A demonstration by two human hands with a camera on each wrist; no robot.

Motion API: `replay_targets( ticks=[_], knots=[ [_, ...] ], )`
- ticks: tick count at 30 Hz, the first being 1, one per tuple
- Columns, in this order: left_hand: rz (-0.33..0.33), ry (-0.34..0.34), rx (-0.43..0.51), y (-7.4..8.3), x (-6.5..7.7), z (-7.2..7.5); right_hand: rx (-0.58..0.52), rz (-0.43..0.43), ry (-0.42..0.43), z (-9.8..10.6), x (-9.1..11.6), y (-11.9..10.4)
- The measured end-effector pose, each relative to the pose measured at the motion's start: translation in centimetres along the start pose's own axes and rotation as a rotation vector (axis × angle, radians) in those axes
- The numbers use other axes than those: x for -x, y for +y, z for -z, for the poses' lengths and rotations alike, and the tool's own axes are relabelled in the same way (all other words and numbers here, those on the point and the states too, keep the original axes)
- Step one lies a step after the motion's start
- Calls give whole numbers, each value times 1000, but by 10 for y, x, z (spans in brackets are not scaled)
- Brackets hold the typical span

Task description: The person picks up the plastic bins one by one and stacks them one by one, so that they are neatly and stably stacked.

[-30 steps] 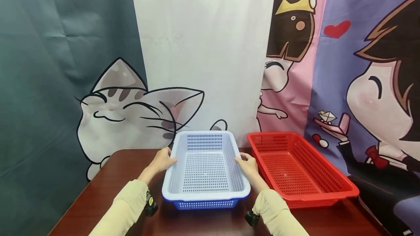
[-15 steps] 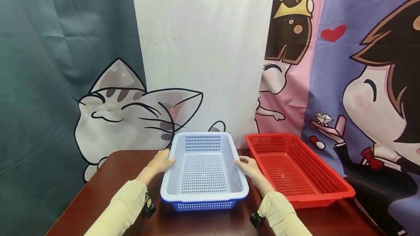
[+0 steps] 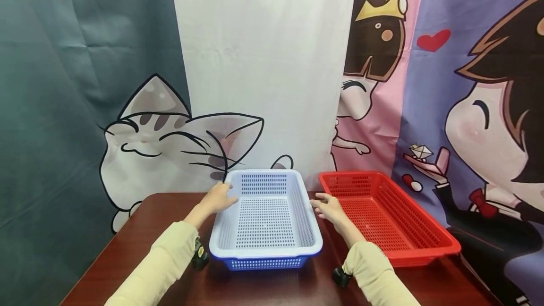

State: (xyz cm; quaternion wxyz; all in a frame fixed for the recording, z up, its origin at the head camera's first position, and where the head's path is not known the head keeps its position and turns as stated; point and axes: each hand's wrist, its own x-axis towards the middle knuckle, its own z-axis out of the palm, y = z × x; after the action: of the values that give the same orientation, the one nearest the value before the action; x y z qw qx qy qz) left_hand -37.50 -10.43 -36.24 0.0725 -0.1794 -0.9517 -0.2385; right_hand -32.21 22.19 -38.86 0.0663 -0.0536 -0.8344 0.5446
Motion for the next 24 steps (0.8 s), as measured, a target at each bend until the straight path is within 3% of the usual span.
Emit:
replay_targets(
  ticks=[7,15,22,24],
  knots=[
    [-137,-29,104,50,-17,-4,-6,15,-2,29,-7,-7],
    [-183,-108,276,103,-25,-26,48,24,16,61,-7,0],
    [-244,-114,346,136,-30,-52,31,61,13,95,-5,18],
    [-229,-137,425,145,-30,-62,34,43,22,106,-4,21]
  ],
)
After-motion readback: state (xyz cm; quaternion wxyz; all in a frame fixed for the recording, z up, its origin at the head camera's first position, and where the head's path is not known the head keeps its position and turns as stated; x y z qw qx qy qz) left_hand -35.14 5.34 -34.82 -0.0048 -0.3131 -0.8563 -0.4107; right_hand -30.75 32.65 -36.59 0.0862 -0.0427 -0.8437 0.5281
